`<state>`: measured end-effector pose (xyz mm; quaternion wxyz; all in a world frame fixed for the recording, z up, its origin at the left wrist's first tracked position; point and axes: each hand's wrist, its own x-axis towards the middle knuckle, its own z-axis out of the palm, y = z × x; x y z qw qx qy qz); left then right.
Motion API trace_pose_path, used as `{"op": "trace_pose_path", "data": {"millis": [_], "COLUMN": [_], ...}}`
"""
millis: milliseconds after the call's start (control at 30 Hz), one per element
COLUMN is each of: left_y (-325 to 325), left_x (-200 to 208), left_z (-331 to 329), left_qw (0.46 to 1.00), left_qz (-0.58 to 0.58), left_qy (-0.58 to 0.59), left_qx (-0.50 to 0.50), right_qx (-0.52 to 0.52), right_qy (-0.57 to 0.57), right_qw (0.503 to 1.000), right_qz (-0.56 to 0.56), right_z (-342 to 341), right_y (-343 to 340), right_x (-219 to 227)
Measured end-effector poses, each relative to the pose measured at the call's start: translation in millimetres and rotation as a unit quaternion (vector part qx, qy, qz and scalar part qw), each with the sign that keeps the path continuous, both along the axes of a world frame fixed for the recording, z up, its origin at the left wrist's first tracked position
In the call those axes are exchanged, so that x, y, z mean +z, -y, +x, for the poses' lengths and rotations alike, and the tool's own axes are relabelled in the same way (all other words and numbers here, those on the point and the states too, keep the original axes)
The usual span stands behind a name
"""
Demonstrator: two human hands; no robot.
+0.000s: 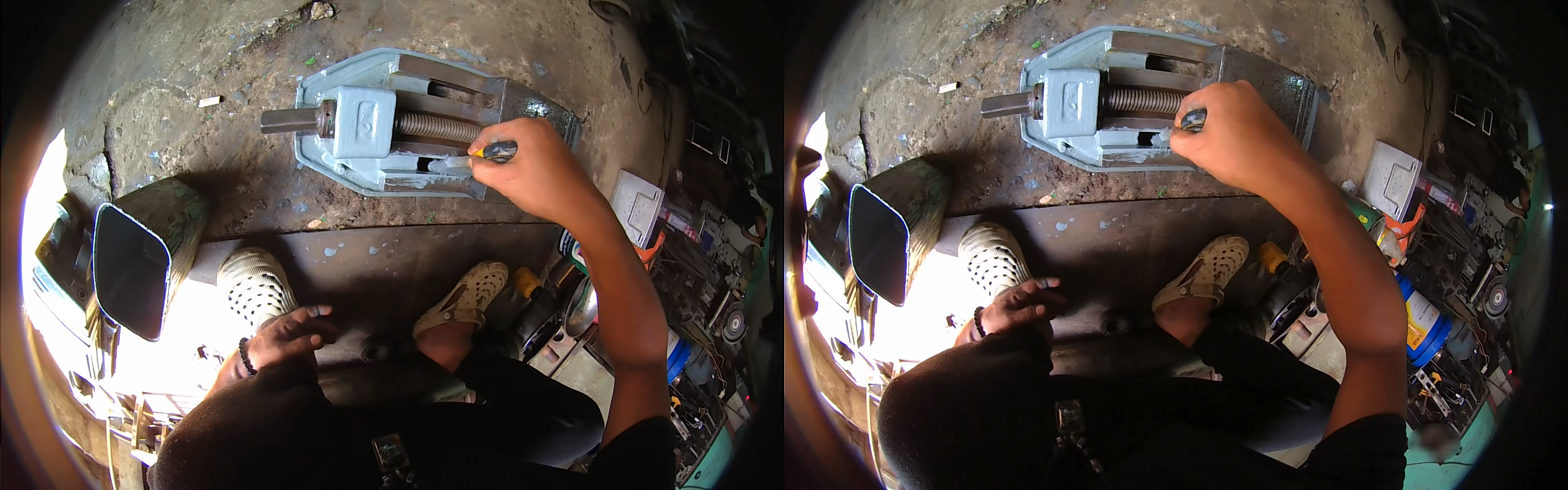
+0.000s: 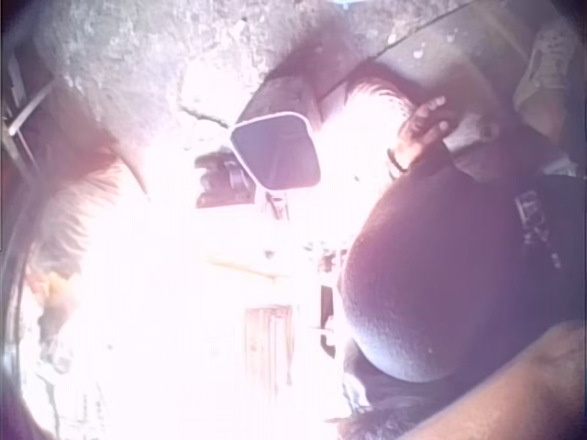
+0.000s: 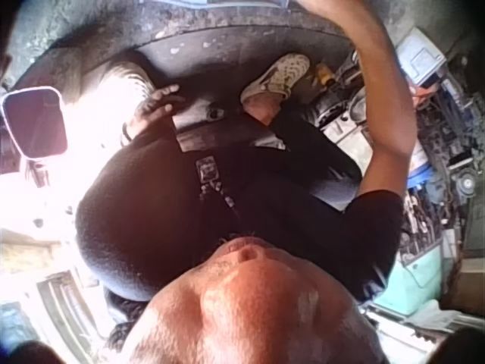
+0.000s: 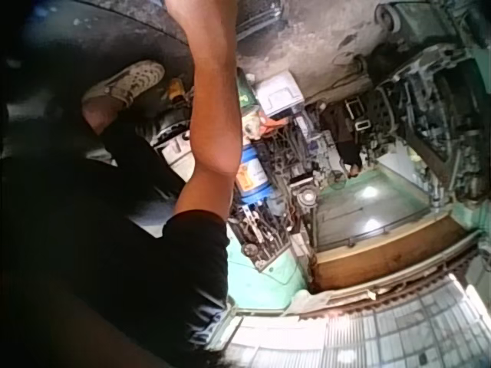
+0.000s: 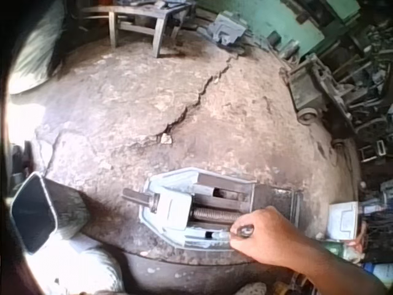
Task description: The person paints a metal bench vise with gray paint using a small brush. They repeatedly dip the brush into a plastic container and apply paint to the vise jaws and body.
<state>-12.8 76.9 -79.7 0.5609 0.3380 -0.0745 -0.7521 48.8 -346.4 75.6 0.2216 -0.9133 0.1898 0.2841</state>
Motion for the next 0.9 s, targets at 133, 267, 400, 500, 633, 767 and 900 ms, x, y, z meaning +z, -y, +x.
{"op": "trace_pose_path", "data": {"millis": [133, 267, 400, 500, 633, 767, 900], "left_y": [-3, -2, -2, -3, -4, -5, -6], "left_x": [-2, -4, -3, -2, -1, -2, -3], "left_z": [-1, -3, -1, -1, -4, -6, -6], "left_qw": [1.0, 1.0, 0.999, 1.0, 1.0, 0.999, 0.999], "left_qz": [0.009, -0.013, -0.003, -0.008, -0.009, -0.012, -0.002], "left_qy": [-0.009, -0.015, -0.032, -0.026, -0.007, 0.007, 0.04], "left_qx": [-0.015, 0.017, 0.0, 0.002, 0.018, 0.029, 0.014], "right_qx": [0.045, 0.035, 0.017, -0.018, -0.036, -0.009, -0.004], "right_qy": [0.076, 0.05, 0.048, 0.0, -0.003, 0.025, 0.009], "right_qw": [0.996, 0.998, 0.998, 1.0, 0.999, 0.999, 0.999], "right_qz": [-0.012, 0.015, 0.032, 0.023, 0.025, 0.035, 0.041], "right_z": [-1, -3, -5, -7, -7, -2, 9], "right_y": [-5, -7, -10, -17, -25, -30, -30], "right_x": [-2, -2, 1, 6, 10, 10, 11]}}
